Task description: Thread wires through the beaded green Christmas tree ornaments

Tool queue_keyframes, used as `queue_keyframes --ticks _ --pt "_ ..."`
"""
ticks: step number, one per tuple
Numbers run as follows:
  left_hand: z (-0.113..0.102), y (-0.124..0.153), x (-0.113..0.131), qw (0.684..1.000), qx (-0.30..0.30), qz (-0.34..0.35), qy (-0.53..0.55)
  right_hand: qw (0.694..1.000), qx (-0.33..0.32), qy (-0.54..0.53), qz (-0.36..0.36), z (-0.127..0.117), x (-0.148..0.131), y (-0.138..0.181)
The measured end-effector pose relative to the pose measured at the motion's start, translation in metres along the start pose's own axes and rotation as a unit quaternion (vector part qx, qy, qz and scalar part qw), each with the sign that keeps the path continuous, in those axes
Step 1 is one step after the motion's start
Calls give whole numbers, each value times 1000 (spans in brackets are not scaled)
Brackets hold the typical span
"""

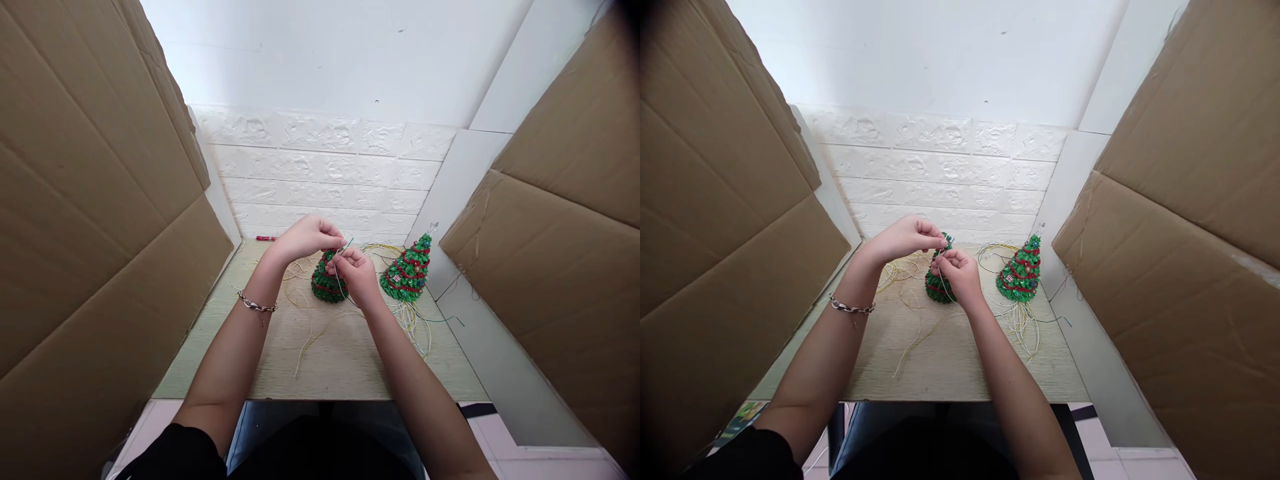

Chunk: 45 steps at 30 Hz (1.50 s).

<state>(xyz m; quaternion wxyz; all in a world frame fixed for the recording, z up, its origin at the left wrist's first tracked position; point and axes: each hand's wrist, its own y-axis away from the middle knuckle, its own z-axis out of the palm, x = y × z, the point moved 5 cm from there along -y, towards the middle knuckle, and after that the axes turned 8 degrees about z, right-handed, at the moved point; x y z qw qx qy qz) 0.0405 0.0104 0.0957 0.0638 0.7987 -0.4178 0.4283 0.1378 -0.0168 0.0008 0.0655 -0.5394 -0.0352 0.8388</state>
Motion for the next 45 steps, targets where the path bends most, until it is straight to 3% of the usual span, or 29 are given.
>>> queue_keyframes --ticks 9,18,25,32,36,42,45 --pt "0 2 6 1000 8 17 -20 1000 11 -19 16 -2 2 -2" --pt "-3 -5 -15 998 -2 20 54 998 3 -60 35 -3 1 -4" --pt "-7 -5 -17 999 12 12 43 999 17 -29 -9 -7 -4 -4" --pt "-1 -5 -11 999 -15 23 45 999 27 31 -25 -10 -5 -4" --pt "0 -6 -9 999 10 29 36 996 44 68 -32 -10 -12 -1" --pt "-3 -7 -6 995 97 6 38 980 92 132 -120 -18 -28 3" --pt "-5 -8 -8 990 134 6 52 973 99 168 -125 -21 -28 3"
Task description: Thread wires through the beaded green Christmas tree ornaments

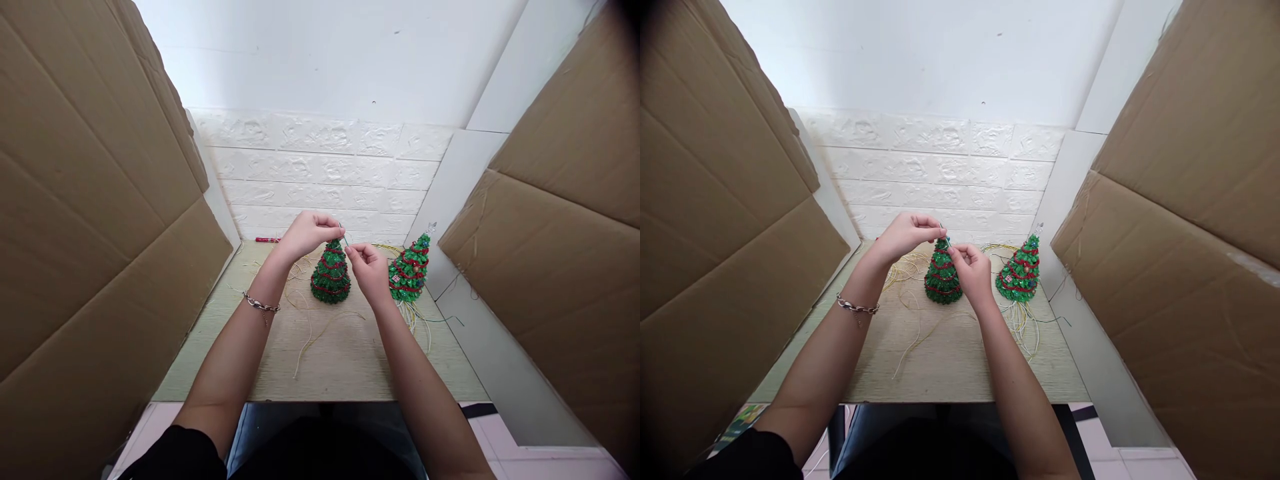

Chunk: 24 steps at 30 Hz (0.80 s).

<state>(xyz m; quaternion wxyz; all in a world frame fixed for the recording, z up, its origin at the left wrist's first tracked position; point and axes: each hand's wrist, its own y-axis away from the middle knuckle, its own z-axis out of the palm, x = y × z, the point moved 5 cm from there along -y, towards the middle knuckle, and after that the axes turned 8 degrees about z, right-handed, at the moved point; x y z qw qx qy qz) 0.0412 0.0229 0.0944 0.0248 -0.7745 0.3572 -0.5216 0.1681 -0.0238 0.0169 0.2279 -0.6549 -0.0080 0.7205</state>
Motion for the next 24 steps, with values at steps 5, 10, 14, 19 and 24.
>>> queue_keyframes --ticks 5,10,14,19,24 --pt "1 -4 -3 999 29 8 -18 1000 -9 16 -17 1 3 -1" --pt "-11 -5 -12 989 105 7 -103 999 20 -38 -16 -2 6 -2" --pt "-5 -5 -42 997 -47 -34 -49 994 15 -106 35 -3 11 -6" --pt "19 0 -74 962 -261 -81 28 989 27 -136 55 -6 15 -11" --pt "27 -3 -78 957 -275 -70 65 987 40 -138 66 -8 18 -12"
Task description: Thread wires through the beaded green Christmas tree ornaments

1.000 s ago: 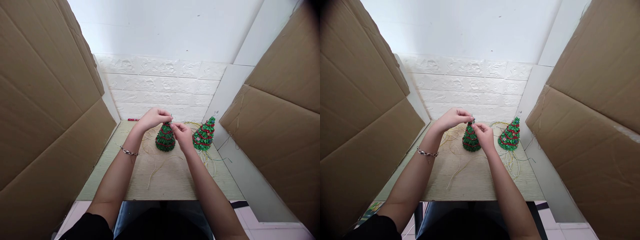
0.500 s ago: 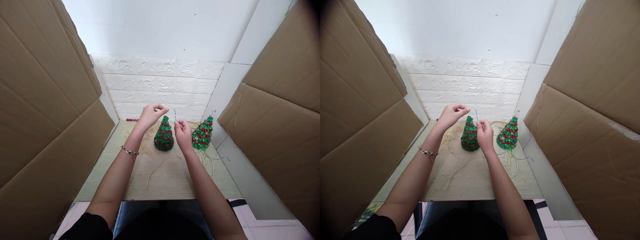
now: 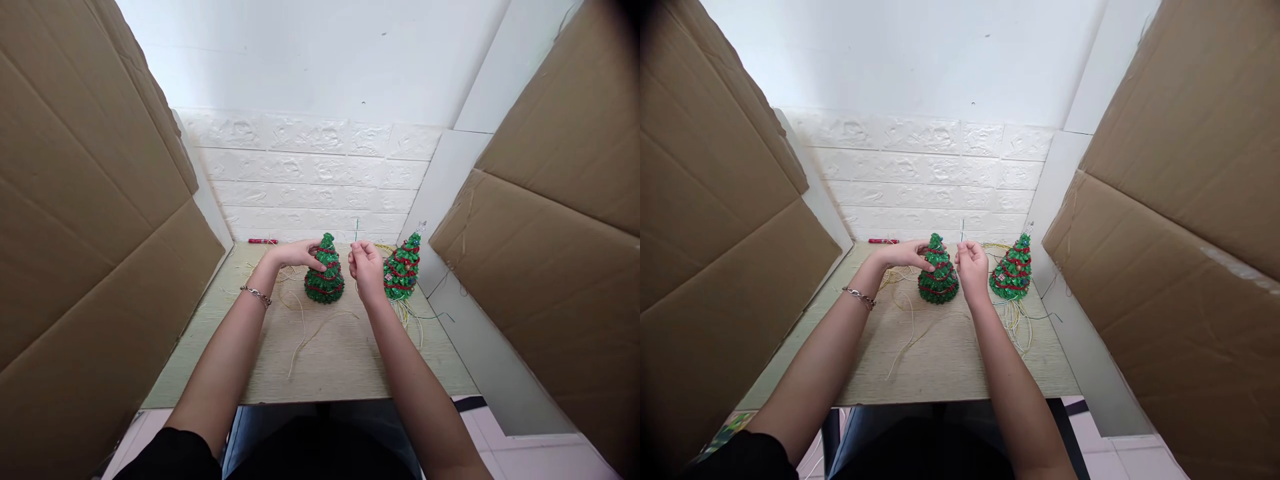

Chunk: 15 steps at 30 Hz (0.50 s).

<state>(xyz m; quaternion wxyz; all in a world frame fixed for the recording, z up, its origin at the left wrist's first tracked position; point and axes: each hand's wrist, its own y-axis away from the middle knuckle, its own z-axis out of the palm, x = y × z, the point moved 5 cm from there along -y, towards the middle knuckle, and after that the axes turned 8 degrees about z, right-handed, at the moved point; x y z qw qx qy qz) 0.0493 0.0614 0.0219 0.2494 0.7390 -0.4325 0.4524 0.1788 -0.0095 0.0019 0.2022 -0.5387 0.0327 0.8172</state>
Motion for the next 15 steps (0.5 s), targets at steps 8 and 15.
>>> queue_keyframes --ticks 8,15 --pt "-4 2 5 993 43 -13 -108 1000 -2 13 1 0 2 1" --pt "3 -5 12 947 130 -77 -282 1000 -10 25 6 4 8 2"
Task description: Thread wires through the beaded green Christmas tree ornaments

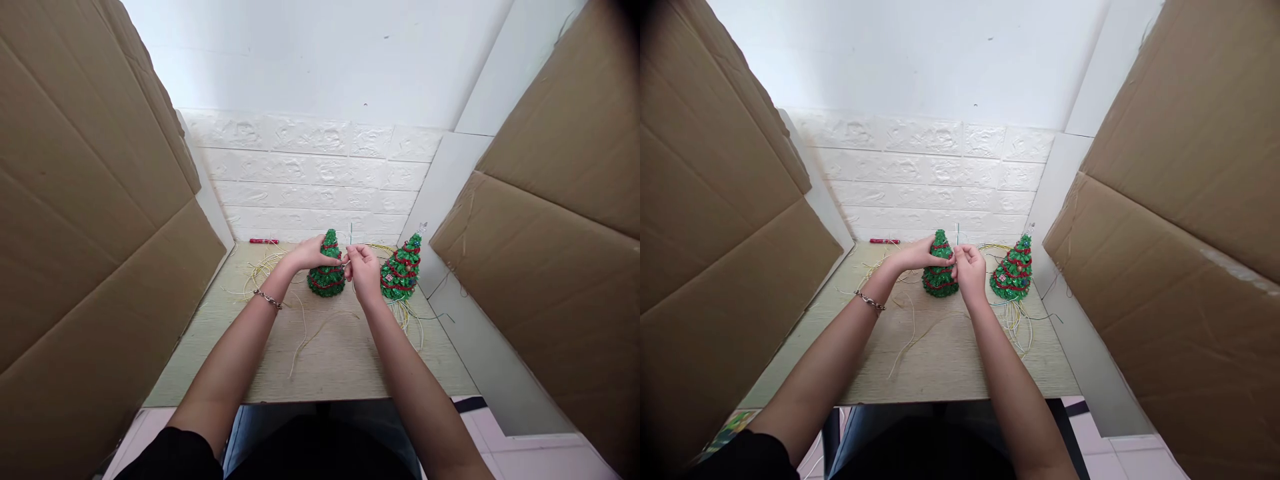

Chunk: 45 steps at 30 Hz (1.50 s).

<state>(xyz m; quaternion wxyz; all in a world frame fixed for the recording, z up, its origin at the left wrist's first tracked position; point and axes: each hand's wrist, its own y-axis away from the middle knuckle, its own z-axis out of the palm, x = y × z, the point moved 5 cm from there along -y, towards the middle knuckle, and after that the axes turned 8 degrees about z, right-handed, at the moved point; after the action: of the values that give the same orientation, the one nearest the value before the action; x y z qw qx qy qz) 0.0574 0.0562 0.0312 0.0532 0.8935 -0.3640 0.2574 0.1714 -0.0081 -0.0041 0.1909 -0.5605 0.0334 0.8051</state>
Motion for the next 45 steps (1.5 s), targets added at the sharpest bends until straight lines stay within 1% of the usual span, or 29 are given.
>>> queue_keyframes --ticks 3,5,7,9,11,12,14,16,19,23,26,29,32,35,38,43,45 --pt "2 2 7 990 57 -76 -103 1000 15 -6 -11 3 7 1" --pt "5 3 12 982 84 -104 -136 999 32 -11 -19 4 10 2" --pt "8 4 15 980 84 -110 -141 999 40 -11 -21 4 13 2" --pt "8 5 15 981 68 -114 -140 999 35 -7 -17 5 14 2" --pt "5 6 14 985 41 -101 -136 1000 27 -2 -10 5 15 2" --pt "3 6 14 988 23 -81 -127 1000 25 -1 -6 5 15 2" --pt "-1 9 18 995 -22 -19 -90 1000 27 -7 3 5 15 1" --pt "-5 13 21 996 -66 18 -58 999 33 -26 20 4 16 0" --pt "-12 19 21 993 -97 13 -60 996 42 -58 51 3 18 -2" --pt "-19 22 17 993 -84 -12 -83 992 53 -90 67 1 18 -3" --pt "-22 21 16 993 -66 -15 -96 991 59 -96 70 -1 18 -3" --pt "-24 19 17 996 -51 0 -74 990 67 -98 72 -2 18 -4" --pt "-25 17 16 999 -39 -6 -36 991 67 -96 71 -2 17 -4" --pt "-24 16 16 999 -36 -23 -4 992 70 -83 61 -3 14 -4" --pt "-23 19 20 999 -32 -38 -5 994 81 -58 35 -5 9 -1" --pt "-15 24 34 995 -17 -78 -62 993 99 37 -48 -7 -2 7" --pt "-9 24 41 995 -18 -80 -56 987 111 75 -85 -6 -7 11"
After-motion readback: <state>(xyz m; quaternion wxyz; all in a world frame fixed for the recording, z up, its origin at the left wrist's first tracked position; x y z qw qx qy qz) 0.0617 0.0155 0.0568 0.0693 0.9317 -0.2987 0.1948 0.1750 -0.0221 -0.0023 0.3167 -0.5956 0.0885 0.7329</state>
